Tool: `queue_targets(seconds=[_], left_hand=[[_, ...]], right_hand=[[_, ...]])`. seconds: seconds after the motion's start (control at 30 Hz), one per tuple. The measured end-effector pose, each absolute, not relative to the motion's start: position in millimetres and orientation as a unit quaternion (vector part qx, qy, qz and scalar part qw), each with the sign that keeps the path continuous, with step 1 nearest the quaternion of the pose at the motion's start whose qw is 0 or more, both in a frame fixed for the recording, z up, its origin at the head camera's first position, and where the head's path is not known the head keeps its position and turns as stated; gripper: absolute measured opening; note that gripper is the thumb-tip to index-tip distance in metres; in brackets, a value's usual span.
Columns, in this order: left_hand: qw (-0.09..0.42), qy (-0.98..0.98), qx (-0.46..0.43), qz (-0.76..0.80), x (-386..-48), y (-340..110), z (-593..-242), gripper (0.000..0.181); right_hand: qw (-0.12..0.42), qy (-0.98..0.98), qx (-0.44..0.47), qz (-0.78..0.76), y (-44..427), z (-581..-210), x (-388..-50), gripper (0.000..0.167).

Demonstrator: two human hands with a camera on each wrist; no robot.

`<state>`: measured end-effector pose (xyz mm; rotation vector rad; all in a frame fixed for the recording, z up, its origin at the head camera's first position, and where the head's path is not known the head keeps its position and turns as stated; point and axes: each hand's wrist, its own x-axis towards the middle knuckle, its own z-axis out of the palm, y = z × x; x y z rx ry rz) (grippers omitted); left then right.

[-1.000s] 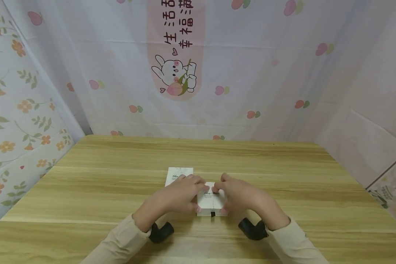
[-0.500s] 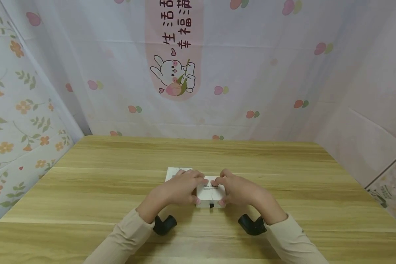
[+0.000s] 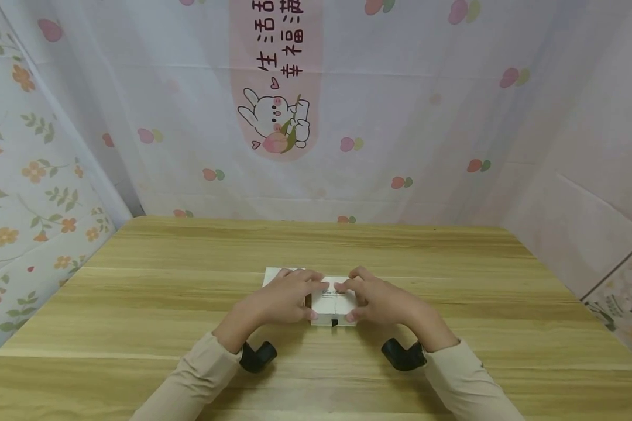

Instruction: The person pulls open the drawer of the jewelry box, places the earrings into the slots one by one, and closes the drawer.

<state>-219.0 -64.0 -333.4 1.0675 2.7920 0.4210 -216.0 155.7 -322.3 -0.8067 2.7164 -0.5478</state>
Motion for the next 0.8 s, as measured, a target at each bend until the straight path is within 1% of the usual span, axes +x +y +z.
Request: queue_targets(seconds=[0.3, 0.8], left_hand=[[0.039, 0.924, 0.350, 0.150, -221.3, -68.0, -337.2, 0.052], [0.047, 0.926, 0.341, 0.154, -223.8, -67.0, -340.4, 0.053]], right_hand=[[0.097, 0.930, -0.288, -0.206, 159.2, -330.5, -221.3, 0.050], [0.091, 0.929, -0.288, -0.215, 161.9, -335.0, -225.4, 0.051]])
